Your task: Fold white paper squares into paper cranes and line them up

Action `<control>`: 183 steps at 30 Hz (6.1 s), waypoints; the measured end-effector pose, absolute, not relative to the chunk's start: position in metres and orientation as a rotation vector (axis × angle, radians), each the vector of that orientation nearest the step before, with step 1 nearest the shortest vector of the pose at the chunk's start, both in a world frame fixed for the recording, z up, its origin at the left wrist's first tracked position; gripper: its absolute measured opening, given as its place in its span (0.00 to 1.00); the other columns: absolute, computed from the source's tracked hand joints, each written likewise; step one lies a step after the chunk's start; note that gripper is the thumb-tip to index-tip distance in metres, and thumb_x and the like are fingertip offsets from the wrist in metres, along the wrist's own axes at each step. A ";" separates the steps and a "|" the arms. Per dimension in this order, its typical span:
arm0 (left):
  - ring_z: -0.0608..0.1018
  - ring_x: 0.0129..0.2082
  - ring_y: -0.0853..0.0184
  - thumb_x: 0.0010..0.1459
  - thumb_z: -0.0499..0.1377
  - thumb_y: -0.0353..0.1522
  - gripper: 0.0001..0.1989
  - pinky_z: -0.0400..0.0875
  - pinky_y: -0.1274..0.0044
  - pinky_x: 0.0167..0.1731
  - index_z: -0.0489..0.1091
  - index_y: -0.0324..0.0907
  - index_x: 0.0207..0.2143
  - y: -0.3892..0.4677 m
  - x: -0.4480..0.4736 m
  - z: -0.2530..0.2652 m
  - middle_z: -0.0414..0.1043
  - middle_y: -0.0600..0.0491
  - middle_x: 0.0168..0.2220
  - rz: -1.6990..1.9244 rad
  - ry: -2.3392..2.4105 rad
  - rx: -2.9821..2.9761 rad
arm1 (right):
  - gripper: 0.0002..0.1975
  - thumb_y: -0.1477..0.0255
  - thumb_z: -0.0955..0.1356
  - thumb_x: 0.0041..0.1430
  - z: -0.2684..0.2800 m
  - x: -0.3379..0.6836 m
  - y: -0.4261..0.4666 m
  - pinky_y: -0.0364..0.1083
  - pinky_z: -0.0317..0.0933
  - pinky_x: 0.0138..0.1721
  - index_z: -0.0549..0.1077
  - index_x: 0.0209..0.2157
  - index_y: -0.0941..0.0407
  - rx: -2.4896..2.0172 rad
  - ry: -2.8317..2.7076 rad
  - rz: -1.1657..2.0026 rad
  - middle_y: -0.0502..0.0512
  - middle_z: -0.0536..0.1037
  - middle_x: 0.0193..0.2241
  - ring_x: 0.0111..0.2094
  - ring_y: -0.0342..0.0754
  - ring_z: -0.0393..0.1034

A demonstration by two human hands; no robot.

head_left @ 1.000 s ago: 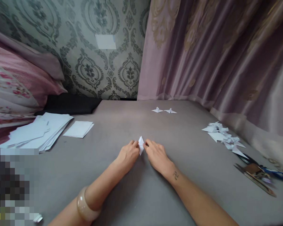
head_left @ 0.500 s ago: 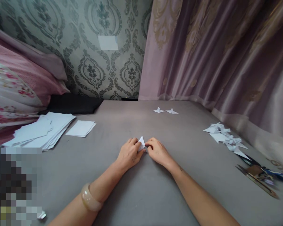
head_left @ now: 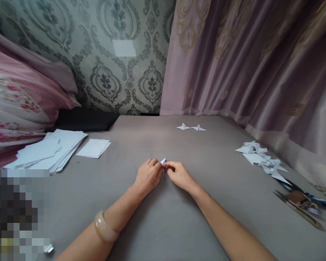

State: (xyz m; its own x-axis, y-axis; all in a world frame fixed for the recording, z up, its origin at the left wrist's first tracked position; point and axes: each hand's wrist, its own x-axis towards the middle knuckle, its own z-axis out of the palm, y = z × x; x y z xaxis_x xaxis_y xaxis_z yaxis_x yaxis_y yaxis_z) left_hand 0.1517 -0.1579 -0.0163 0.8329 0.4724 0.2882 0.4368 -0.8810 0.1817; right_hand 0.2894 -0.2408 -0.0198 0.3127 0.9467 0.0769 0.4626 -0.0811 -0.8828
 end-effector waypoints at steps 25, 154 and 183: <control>0.74 0.27 0.71 0.51 0.62 0.42 0.17 0.65 0.81 0.26 0.73 0.35 0.30 -0.153 0.158 -0.004 0.73 0.49 0.27 0.452 0.640 1.046 | 0.15 0.61 0.69 0.49 -0.009 0.287 -0.237 0.43 0.62 0.33 0.72 0.32 0.59 -1.471 -0.773 0.806 0.53 0.76 0.27 0.28 0.45 0.70; 0.68 0.25 0.70 0.51 0.55 0.36 0.15 0.60 0.81 0.25 0.77 0.38 0.35 -0.132 0.144 -0.018 0.70 0.54 0.24 0.458 0.802 1.996 | 0.21 0.81 0.61 0.47 -0.019 0.301 -0.243 0.41 0.62 0.33 0.74 0.43 0.55 -1.821 -1.383 0.413 0.51 0.76 0.34 0.27 0.41 0.68; 0.69 0.30 0.71 0.49 0.61 0.34 0.10 0.63 0.80 0.30 0.72 0.40 0.35 -0.127 0.135 -0.009 0.68 0.55 0.31 0.387 0.473 2.019 | 0.15 0.66 0.70 0.49 0.001 0.282 -0.254 0.42 0.54 0.30 0.64 0.37 0.52 -2.049 -1.607 0.392 0.48 0.72 0.33 0.31 0.44 0.66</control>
State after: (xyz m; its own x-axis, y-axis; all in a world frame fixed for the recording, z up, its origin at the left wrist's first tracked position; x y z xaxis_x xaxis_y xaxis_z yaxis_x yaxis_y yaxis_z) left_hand 0.1348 -0.1275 -0.0086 0.8732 0.4819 0.0730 0.1670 -0.4365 0.8840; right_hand 0.2817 -0.2541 0.0010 0.2610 0.9620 0.0799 0.8171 -0.1761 -0.5490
